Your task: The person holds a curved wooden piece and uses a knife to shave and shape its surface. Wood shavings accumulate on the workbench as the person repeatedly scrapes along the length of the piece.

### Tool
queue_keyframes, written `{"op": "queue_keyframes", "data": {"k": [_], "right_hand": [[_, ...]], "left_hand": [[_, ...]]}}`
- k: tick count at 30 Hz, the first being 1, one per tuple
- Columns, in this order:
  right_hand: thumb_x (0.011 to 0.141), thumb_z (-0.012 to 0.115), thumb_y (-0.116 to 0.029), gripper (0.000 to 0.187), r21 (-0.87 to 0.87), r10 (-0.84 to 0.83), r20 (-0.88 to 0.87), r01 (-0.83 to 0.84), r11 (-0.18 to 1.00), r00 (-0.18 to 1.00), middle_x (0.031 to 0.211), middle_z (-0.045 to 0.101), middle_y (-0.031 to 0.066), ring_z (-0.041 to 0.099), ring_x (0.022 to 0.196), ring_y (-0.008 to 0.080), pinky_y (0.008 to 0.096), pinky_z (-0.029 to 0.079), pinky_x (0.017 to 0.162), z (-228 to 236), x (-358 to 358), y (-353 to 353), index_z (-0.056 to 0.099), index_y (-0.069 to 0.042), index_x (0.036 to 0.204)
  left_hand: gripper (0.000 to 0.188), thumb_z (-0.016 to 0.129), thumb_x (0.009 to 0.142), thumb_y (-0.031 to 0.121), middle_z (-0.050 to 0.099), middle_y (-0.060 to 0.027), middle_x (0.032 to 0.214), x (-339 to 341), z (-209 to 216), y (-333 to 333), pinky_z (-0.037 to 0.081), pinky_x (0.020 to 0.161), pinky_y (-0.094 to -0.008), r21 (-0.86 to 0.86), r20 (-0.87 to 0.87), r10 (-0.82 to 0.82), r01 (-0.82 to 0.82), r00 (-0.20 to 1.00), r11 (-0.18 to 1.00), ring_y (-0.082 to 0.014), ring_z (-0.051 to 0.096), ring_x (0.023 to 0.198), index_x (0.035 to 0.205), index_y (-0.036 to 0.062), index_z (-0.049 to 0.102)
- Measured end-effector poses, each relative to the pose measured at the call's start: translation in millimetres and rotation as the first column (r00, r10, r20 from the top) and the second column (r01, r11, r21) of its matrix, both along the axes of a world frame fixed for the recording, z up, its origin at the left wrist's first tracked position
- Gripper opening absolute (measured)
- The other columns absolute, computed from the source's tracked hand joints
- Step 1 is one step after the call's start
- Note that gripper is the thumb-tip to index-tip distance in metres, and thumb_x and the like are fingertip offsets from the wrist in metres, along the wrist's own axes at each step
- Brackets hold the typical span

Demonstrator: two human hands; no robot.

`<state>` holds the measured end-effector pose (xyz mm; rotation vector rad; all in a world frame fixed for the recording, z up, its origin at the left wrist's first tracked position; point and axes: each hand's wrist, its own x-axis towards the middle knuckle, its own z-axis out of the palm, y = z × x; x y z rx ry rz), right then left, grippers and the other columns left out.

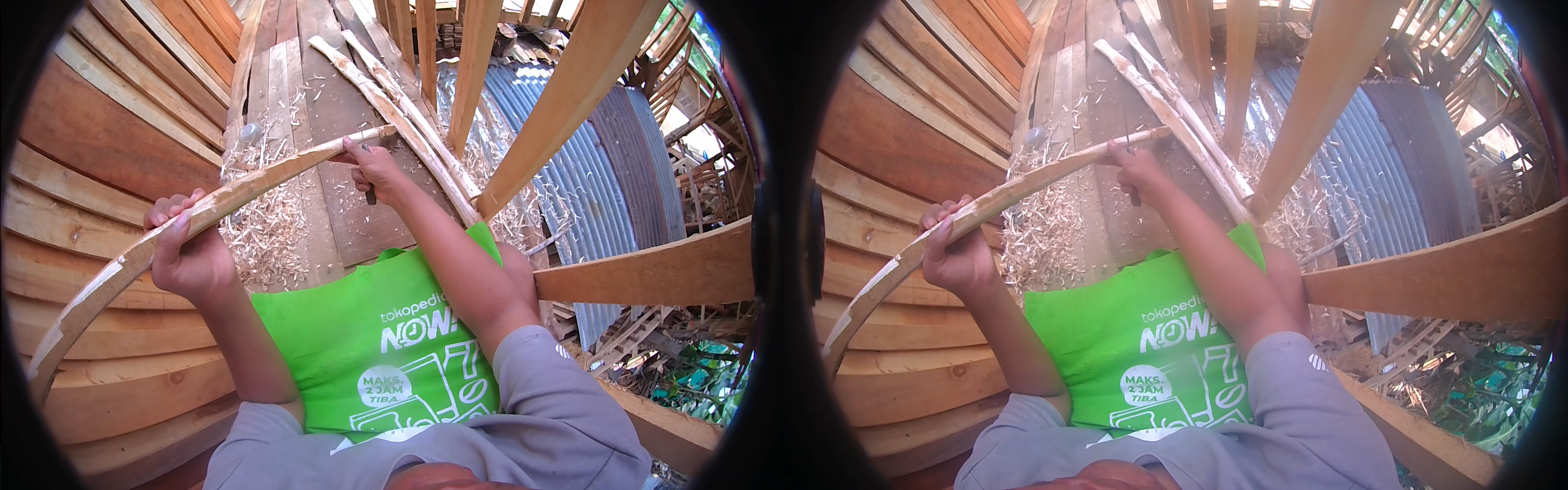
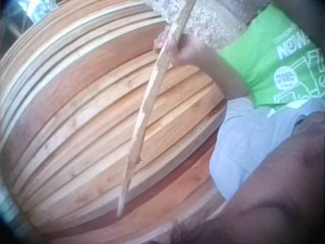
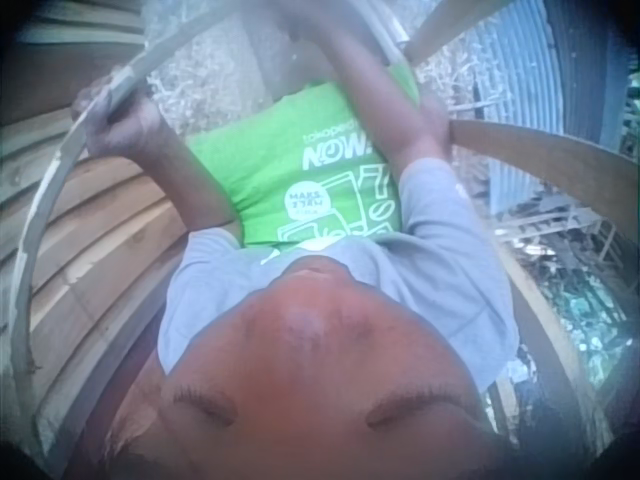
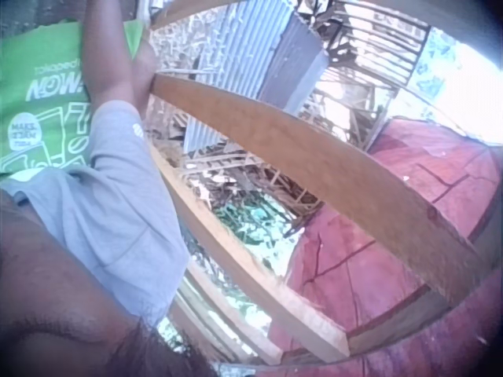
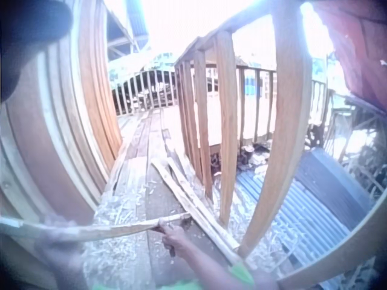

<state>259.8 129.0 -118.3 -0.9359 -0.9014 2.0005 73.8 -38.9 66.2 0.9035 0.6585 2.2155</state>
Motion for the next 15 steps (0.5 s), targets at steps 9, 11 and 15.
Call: {"op": "queue_keyframes", "data": {"k": [9,11,15], "right_hand": [[0.096,0.062,-0.043,0.042,0.064,-0.146,-0.064,0.15,0.987,0.987,0.053,0.038,-0.0044,0.035,0.043,0.0082,0.0276,0.024,0.038,-6.4,-7.2,-1.5,0.067,-0.001,0.103],[0.096,0.062,-0.042,0.043,0.066,-0.167,-0.081,0.172,0.983,0.983,0.053,0.039,-0.0044,0.036,0.044,0.008,0.0276,0.024,0.038,-7.5,-8.0,-0.5,0.068,0.0,0.106],[0.095,0.066,-0.034,0.029,0.027,-0.048,-0.1,0.051,0.998,0.994,0.107,0.071,0.0131,0.031,0.047,0.0027,0.0199,0.03,0.041,-8.7,-1.6,-1.5,0.061,-0.007,0.103]], "left_hand": [[0.022,0.058,0.067,-0.004,0.053,-0.0043,0.081,-2.0,-0.6,-0.2,0.042,0.098,-0.0417,0.066,-0.022,-0.049,0.051,0.999,0.997,-0.0204,0.057,0.085,0.083,0.0101,0.053],[0.022,0.057,0.067,-0.003,0.053,-0.0043,0.081,-3.5,-1.5,2.0,0.043,0.097,-0.0418,0.069,-0.013,-0.04,0.041,0.999,0.997,-0.0202,0.057,0.084,0.083,0.0103,0.053],[0.02,0.056,0.068,-0.002,0.052,-0.0041,0.079,-9.0,-12.4,7.1,0.045,0.093,-0.0417,0.042,0.031,0.031,-0.033,0.999,0.999,-0.0194,0.055,0.081,0.082,0.0112,0.051]]}}
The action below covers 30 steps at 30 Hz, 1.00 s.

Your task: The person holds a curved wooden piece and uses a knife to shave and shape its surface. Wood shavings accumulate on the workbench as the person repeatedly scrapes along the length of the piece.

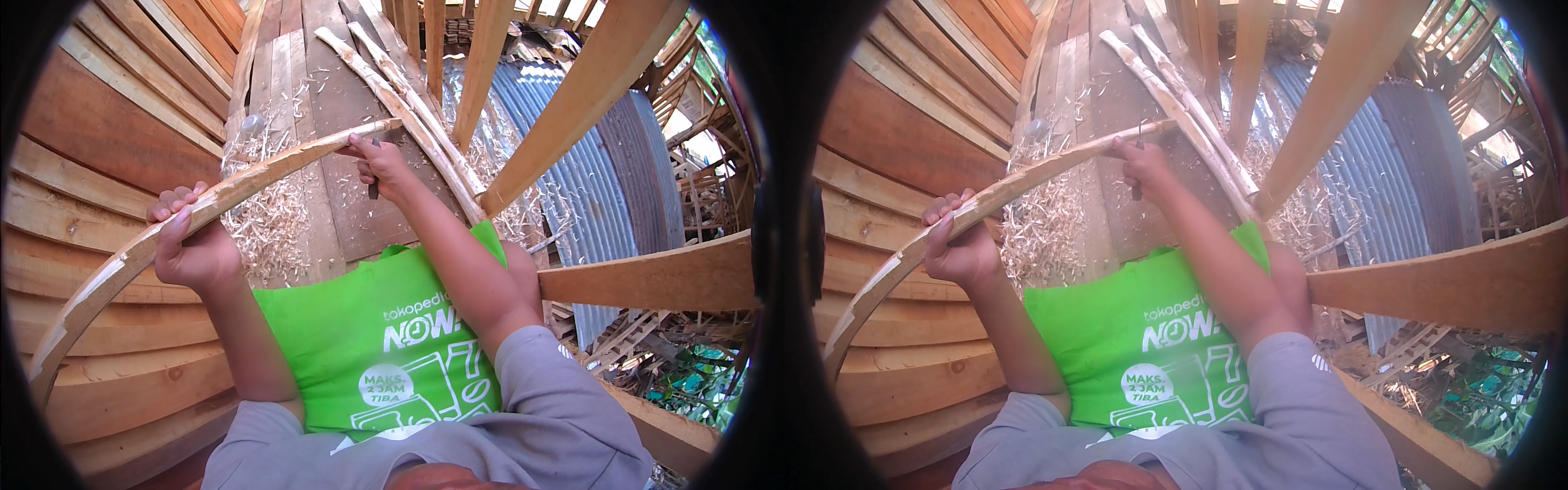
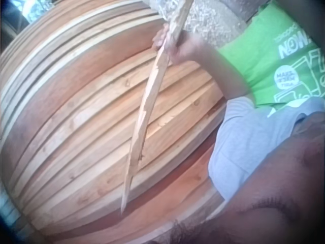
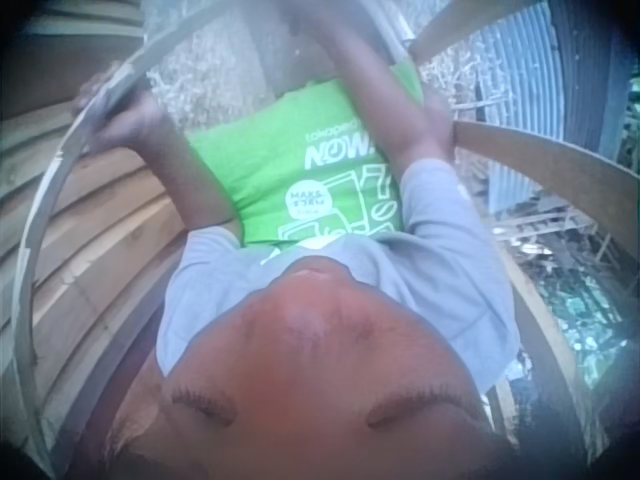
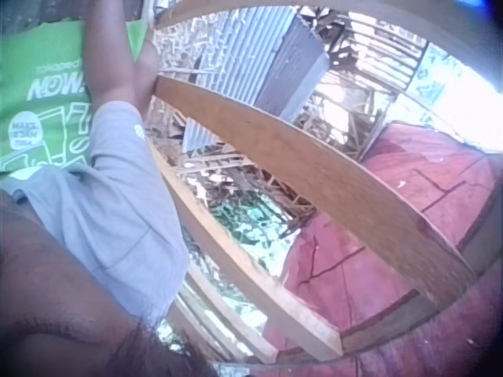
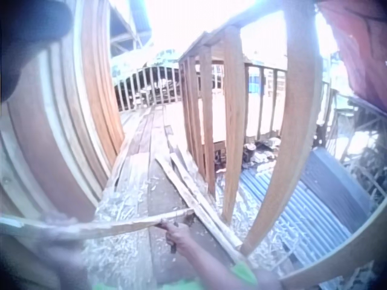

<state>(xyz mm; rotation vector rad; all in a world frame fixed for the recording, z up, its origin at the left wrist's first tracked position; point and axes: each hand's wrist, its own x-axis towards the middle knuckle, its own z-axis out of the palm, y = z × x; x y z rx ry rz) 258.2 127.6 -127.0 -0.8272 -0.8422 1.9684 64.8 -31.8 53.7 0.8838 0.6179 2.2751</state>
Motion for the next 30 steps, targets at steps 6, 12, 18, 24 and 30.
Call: {"op": "queue_keyframes", "data": {"k": [6,12,18,24,30], "right_hand": [[0.097,0.062,-0.033,0.027,-0.027,-0.009,-0.044,0.008,1.0,0.999,0.112,0.07,0.0117,0.03,0.047,0.0025,0.0197,0.03,0.041,-0.3,-2.3,-6.4,0.059,-0.009,0.109],[0.096,0.064,-0.032,0.026,-0.103,-0.085,0.183,0.105,0.989,0.979,0.098,0.073,0.013,0.031,0.045,0.0039,0.0221,0.028,0.039,7.6,9.4,1.5,0.06,-0.008,0.103],[0.093,0.058,-0.018,0.026,0.424,-0.419,0.903,0.042,0.905,-0.091,0.111,0.07,0.0197,0.068,0.104,0.0339,0.0421,0.055,0.084,7.8,77.9,19.1,0.069,-0.002,0.11],[0.096,0.053,-0.014,0.025,0.231,-0.207,0.97,0.229,0.945,-0.125,0.11,0.068,0.0209,0.068,0.104,0.0338,0.0423,0.057,0.084,-35.8,121.1,25.5,0.069,-0.004,0.112],[0.093,0.06,-0.017,0.024,0.338,-0.292,0.938,0.311,0.888,-0.185,0.115,0.068,0.0201,0.067,0.107,0.0348,0.0426,0.058,0.084,-22.0,127.1,31.4,0.07,-0.003,0.109]], "left_hand": [[0.017,0.057,0.071,0.003,0.049,-0.0025,0.072,8.4,-11.2,11.4,0.045,0.086,-0.0394,-0.022,0.038,0.139,-0.139,0.99,0.99,-0.0169,0.053,0.076,0.078,0.0139,0.046],[0.018,0.057,0.072,0.004,0.046,-0.0017,0.072,11.9,-12.7,14.0,0.044,0.085,-0.0387,0.0,0.02,0.17,-0.17,0.985,0.985,-0.016,0.052,0.076,0.079,0.0148,0.044],[0.018,0.055,0.072,0.003,0.044,-0.0018,0.072,8.0,-13.5,10.8,0.044,0.085,-0.0395,0.007,0.018,0.169,-0.169,0.986,0.986,-0.017,0.051,0.075,0.079,0.0143,0.044],[0.017,0.055,0.071,0.001,0.045,-0.0019,0.073,11.1,-13.9,14.2,0.045,0.086,-0.0409,0.037,0.022,0.147,-0.148,0.989,0.988,-0.0177,0.051,0.075,0.079,0.0131,0.045],[0.018,0.055,0.071,-0.001,0.045,-0.0024,0.072,11.6,-10.9,11.3,0.045,0.086,-0.0406,0.012,0.011,0.18,-0.18,0.984,0.984,-0.018,0.051,0.075,0.08,0.0128,0.047]]}}
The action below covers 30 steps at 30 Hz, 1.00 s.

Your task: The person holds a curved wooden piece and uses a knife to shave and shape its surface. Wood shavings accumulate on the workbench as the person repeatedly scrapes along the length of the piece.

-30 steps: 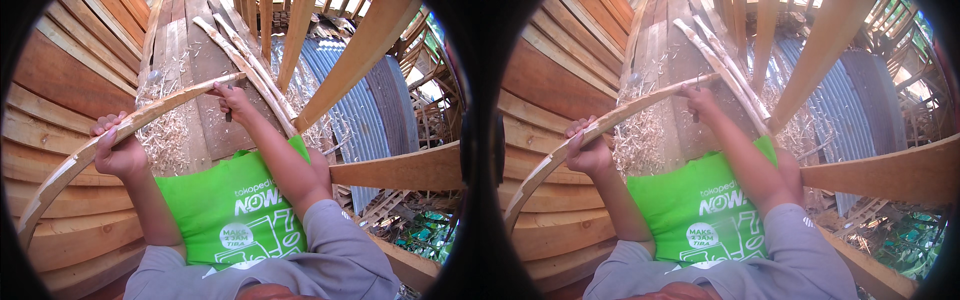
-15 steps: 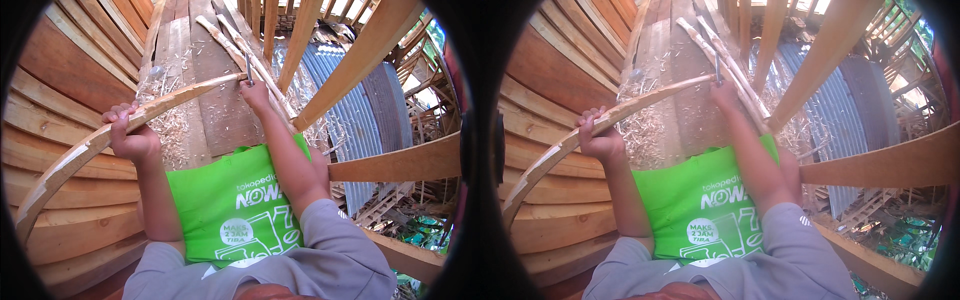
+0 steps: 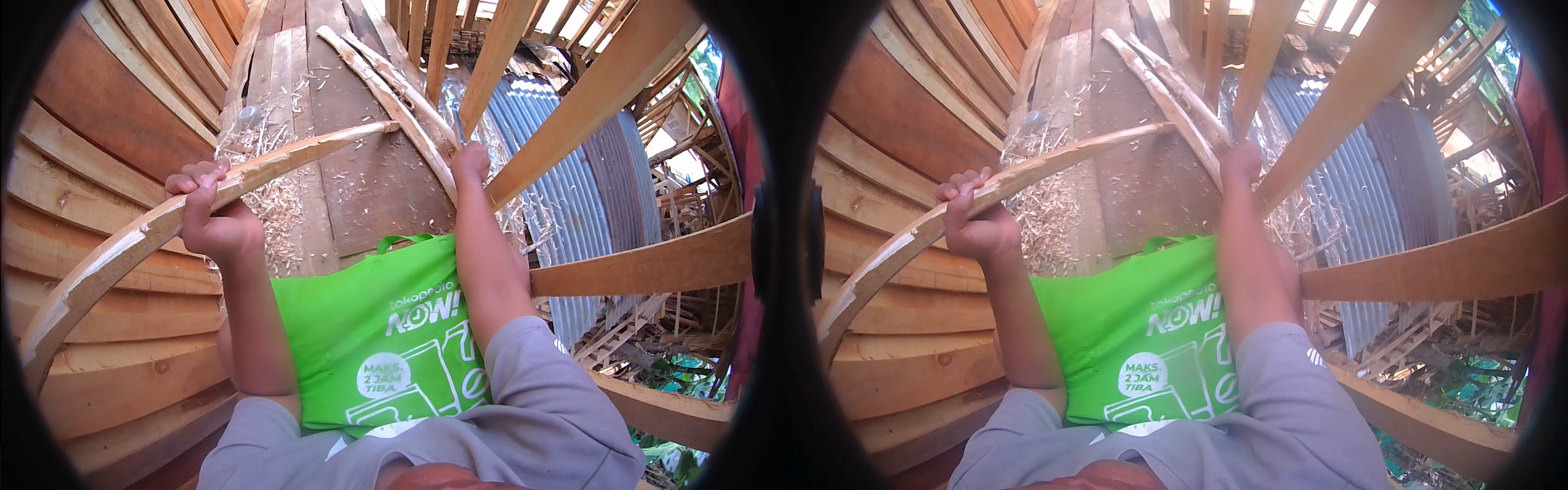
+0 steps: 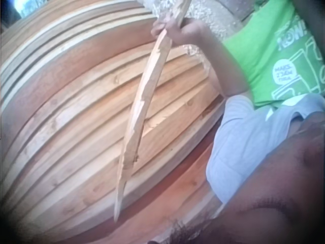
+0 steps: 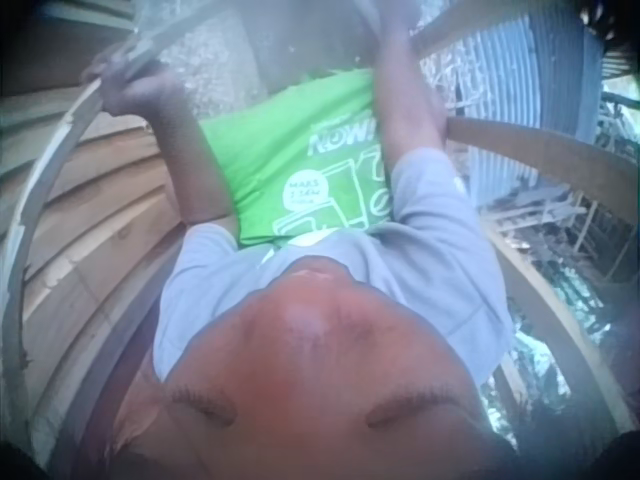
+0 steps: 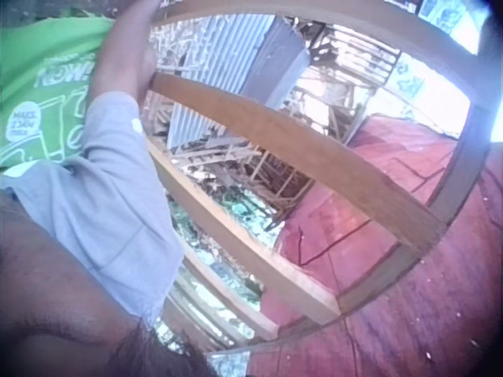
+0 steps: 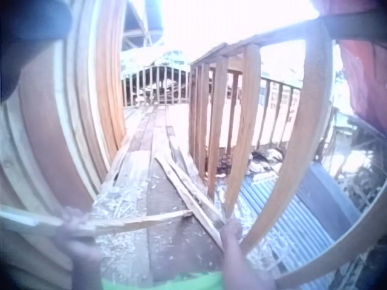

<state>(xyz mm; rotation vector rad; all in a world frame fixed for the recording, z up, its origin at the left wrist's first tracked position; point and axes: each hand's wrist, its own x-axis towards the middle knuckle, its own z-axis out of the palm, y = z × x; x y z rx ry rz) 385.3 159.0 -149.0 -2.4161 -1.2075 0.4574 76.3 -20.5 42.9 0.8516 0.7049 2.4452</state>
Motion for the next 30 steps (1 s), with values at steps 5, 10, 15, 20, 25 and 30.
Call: {"op": "queue_keyframes", "data": {"k": [5,10,15,20,25,30], "right_hand": [[0.09,0.067,-0.021,0.023,-0.04,-0.021,0.048,0.023,0.999,0.999,0.11,0.069,0.0166,0.07,0.099,0.0333,0.042,0.059,0.081,-17.0,16.9,5.7,0.072,-0.004,0.104],[0.089,0.069,-0.02,0.024,-0.015,0.066,0.192,-0.064,0.998,0.979,0.111,0.07,0.018,0.07,0.101,0.0337,0.0414,0.059,0.082,-21.0,2.0,3.6,0.071,-0.003,0.106],[0.071,0.087,-0.038,0.06,-0.188,0.375,0.043,-0.361,0.913,0.926,0.115,0.068,0.0208,0.067,0.106,0.0341,0.0416,0.055,0.09,-0.3,-10.6,-16.1,0.068,0.001,0.112],[0.076,0.081,-0.026,0.048,-0.198,0.374,0.034,-0.361,0.911,0.927,0.118,0.067,0.0214,0.066,0.11,0.0348,0.0422,0.055,0.092,-33.1,-6.7,-7.7,0.068,0.0,0.114],[0.088,0.063,-0.015,0.029,-0.155,0.3,0.024,-0.292,0.944,0.954,0.119,0.066,0.0218,0.065,0.112,0.0362,0.0435,0.054,0.092,-32.3,-14.9,-15.2,0.068,-0.001,0.113],[0.092,0.058,-0.011,0.023,-0.093,0.249,0.125,-0.239,0.967,0.96,0.118,0.064,0.0177,0.066,0.109,0.0337,0.0415,0.056,0.089,-30.9,-27.9,-18.1,0.068,-0.003,0.111]], "left_hand": [[0.019,0.056,0.07,-0.001,0.045,-0.002,0.072,3.3,3.8,-0.2,0.045,0.085,-0.0402,0.006,-0.007,-0.031,0.031,0.999,0.999,-0.0174,0.05,0.075,0.079,0.0132,0.047],[0.022,0.055,0.07,-0.004,0.05,-0.0058,0.073,-1.3,1.1,-0.1,0.048,0.086,-0.0386,0.043,-0.015,-0.054,0.055,0.998,0.998,-0.0198,0.055,0.076,0.084,0.0088,0.045],[0.021,0.055,0.071,-0.004,0.05,-0.0055,0.073,-2.3,-0.5,0.1,0.048,0.085,-0.0385,0.05,-0.005,-0.064,0.064,0.998,0.997,-0.0196,0.055,0.076,0.084,0.0087,0.045],[0.021,0.056,0.07,-0.001,0.043,-0.0006,0.072,6.9,6.5,1.1,0.043,0.085,-0.0386,-0.014,-0.003,-0.018,0.018,1.0,1.0,-0.0159,0.049,0.075,0.079,0.0144,0.046],[0.021,0.056,0.071,-0.002,0.043,-0.0008,0.072,3.4,4.3,0.1,0.043,0.086,-0.0391,-0.021,-0.02,-0.022,0.021,1.0,1.0,-0.0162,0.049,0.075,0.079,0.0143,0.046],[0.022,0.056,0.07,-0.005,0.051,-0.0062,0.073,-2.1,-0.4,-0.9,0.048,0.087,-0.0391,0.027,-0.013,-0.075,0.076,0.997,0.997,-0.0214,0.057,0.078,0.085,0.0081,0.045]]}}
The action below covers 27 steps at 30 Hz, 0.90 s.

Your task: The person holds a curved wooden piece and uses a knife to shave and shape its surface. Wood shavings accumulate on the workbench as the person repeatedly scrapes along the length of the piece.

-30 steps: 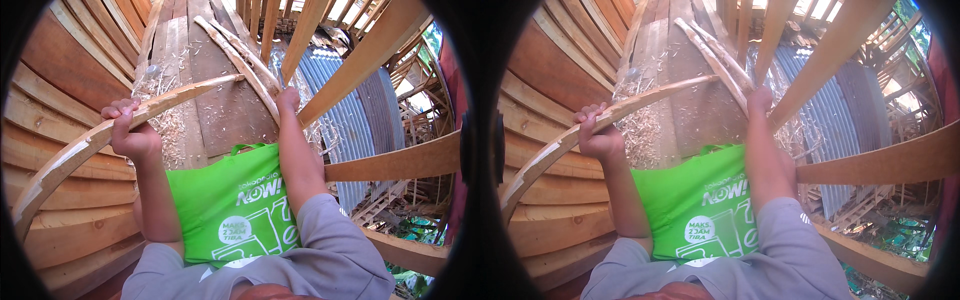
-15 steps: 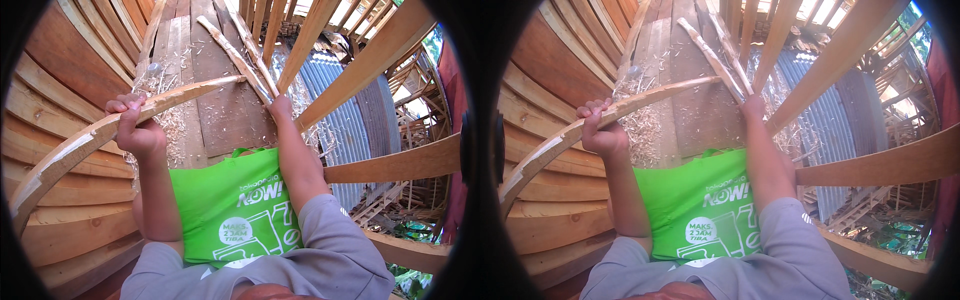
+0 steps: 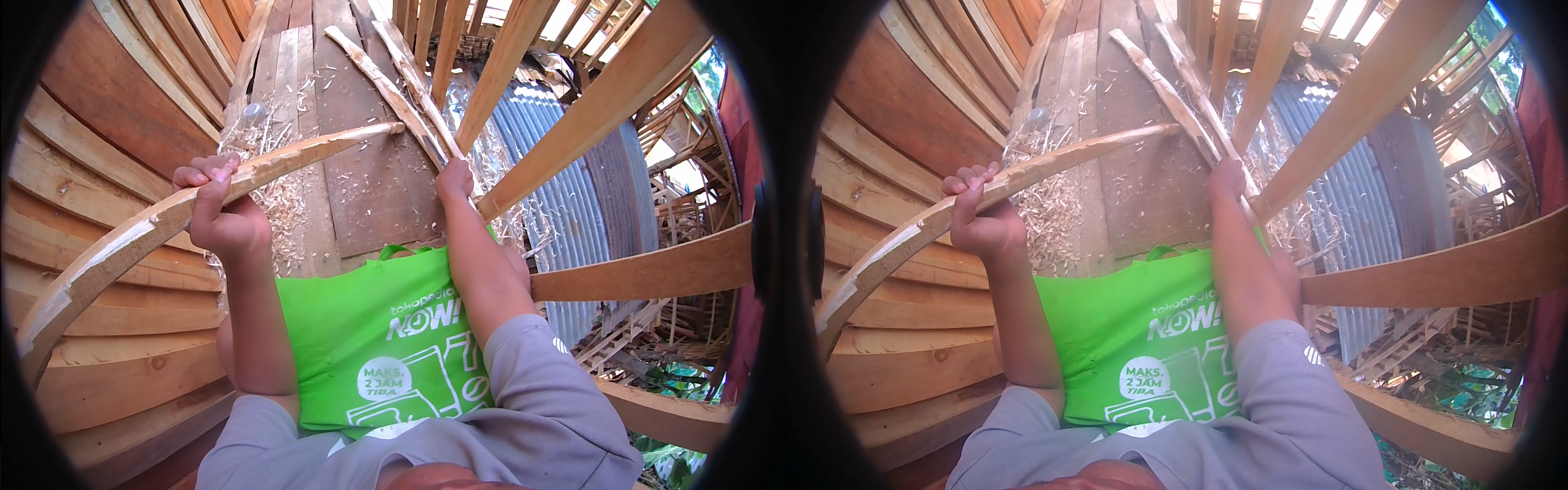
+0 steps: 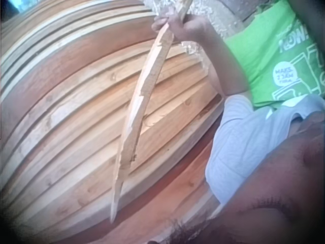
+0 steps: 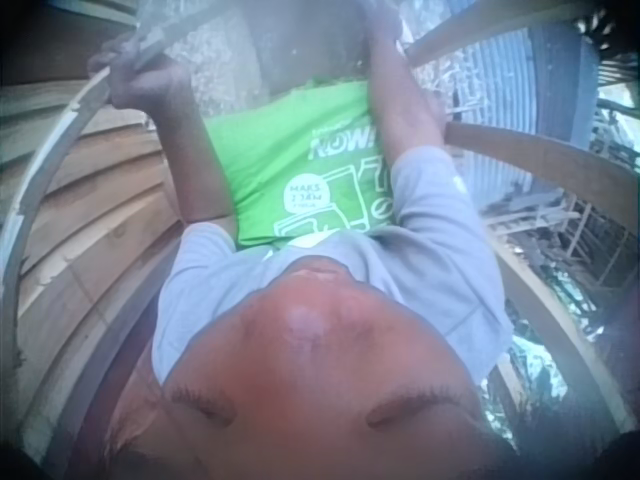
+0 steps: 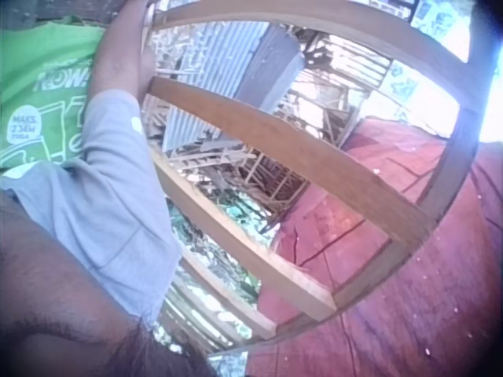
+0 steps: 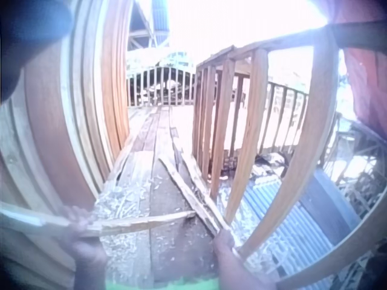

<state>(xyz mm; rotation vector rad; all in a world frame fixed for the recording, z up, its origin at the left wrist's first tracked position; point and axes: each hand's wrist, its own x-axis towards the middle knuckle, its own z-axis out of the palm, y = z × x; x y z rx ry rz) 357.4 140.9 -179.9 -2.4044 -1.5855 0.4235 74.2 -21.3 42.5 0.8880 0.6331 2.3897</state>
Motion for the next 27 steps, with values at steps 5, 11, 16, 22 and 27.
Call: {"op": "queue_keyframes", "data": {"k": [5,11,16,22,27], "right_hand": [[0.094,0.057,-0.011,0.021,0.034,-0.017,0.054,0.015,0.999,0.998,0.119,0.063,0.0146,0.067,0.107,0.0329,0.041,0.056,0.088,-10.8,0.0,-0.2,0.069,-0.004,0.109],[0.092,0.062,-0.017,0.022,0.225,0.078,-0.023,-0.071,0.972,0.997,0.101,0.069,0.0158,0.069,0.094,0.0354,0.0415,0.056,0.08,-6.3,-7.2,5.8,0.069,-0.002,0.106],[0.097,0.059,-0.047,0.054,-0.182,-0.053,-0.797,-0.156,0.971,0.602,0.087,0.073,0.0157,0.052,0.053,0.0123,0.0276,0.038,0.046,1.4,-48.3,13.2,0.065,0.006,0.105],[0.1,0.047,-0.054,0.059,-0.055,-0.096,-0.992,-0.392,0.918,-0.085,0.116,0.068,0.0167,0.034,0.047,0.0054,0.021,0.027,0.043,0.7,-73.3,9.8,0.052,0.002,0.118],[0.101,0.05,-0.048,0.046,0.09,-0.001,-0.967,-0.346,0.934,-0.254,0.11,0.068,0.0131,0.035,0.049,0.0052,0.0218,0.028,0.043,34.4,-89.8,-0.6,0.055,-0.004,0.114]], "left_hand": [[0.023,0.055,0.069,-0.005,0.05,-0.0049,0.074,-0.5,-0.5,0.1,0.046,0.089,-0.0383,0.031,-0.029,-0.049,0.05,0.998,0.998,-0.0192,0.055,0.077,0.085,0.009,0.045],[0.026,0.056,0.062,0.0,0.046,-0.0022,0.074,1.6,-4.6,6.2,0.038,0.087,-0.0362,0.114,-0.16,-0.093,0.112,0.983,0.987,-0.0156,0.047,0.075,0.083,0.0127,0.044],[0.027,0.055,0.058,0.005,0.043,-0.0008,0.073,2.4,-7.5,8.8,0.036,0.086,-0.0346,0.119,-0.189,-0.072,0.095,0.979,0.988,-0.0153,0.044,0.074,0.079,0.0154,0.043],[0.027,0.056,0.057,0.006,0.042,-0.0001,0.071,3.6,-8.3,9.0,0.036,0.085,-0.034,0.138,-0.193,-0.115,0.143,0.975,0.98,-0.0154,0.043,0.071,0.078,0.0159,0.043],[0.026,0.055,0.058,0.004,0.044,-0.0009,0.071,9.3,-2.6,2.4,0.038,0.085,-0.0354,0.072,-0.122,-0.047,0.056,0.991,0.996,-0.0159,0.046,0.072,0.079,0.0152,0.043]]}}
